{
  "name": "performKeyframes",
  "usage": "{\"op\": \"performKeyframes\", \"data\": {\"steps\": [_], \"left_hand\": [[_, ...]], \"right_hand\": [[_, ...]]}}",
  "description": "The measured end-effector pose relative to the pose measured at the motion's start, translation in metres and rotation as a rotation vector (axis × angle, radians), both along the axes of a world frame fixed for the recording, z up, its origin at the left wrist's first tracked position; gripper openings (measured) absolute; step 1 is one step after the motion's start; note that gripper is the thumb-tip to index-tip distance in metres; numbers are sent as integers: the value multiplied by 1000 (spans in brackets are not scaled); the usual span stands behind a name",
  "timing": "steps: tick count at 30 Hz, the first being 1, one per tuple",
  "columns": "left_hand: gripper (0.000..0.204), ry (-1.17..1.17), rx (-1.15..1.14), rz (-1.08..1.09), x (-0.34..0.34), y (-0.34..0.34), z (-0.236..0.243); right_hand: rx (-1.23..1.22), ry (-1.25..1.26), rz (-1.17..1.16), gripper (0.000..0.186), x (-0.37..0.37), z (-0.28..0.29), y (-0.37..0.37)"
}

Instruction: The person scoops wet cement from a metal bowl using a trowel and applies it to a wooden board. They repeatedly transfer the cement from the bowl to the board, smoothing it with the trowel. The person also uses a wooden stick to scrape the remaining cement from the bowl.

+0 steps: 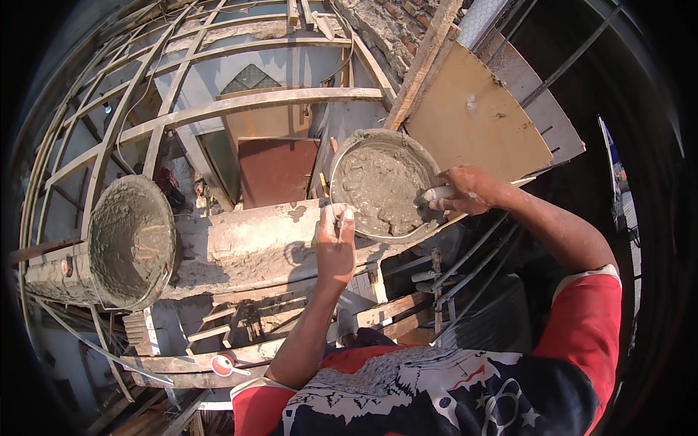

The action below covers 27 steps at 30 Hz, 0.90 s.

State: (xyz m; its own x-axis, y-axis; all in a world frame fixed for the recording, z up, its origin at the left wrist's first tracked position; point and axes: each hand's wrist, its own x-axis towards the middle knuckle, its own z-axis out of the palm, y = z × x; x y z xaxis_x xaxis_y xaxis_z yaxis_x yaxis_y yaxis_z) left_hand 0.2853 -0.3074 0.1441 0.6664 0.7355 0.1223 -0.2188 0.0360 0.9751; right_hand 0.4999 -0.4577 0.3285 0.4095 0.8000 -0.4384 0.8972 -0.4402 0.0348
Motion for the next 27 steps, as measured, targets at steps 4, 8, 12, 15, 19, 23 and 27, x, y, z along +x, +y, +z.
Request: {"op": "performKeyframes", "data": {"steps": [4, 8, 12, 15, 19, 23, 27], "left_hand": [[26, 30, -7, 3, 2, 8, 8], [27, 72, -71, -43, -11, 5, 10], [42, 163, -170, -9, -4, 3, 1], [49, 192, -103, -11, 0, 6, 1], [47, 113, -135, -48, -6, 7, 0], [44, 51, -114, 14, 1, 7, -8], [41, 50, -88, 10, 0, 6, -8]], "right_hand": [[169, -59, 64, 60, 0, -16, -8], [151, 101, -92, 62, -8, 2, -24], [202, 133, -146, 69, -10, -12, -26], [311, -26, -103, 70, -5, -48, -40], [286, 268, -259, 68, -16, -22, -43], [403, 283, -333, 62, -10, -25, -58], [495, 261, -386, 55, -7, -3, -70]]}}
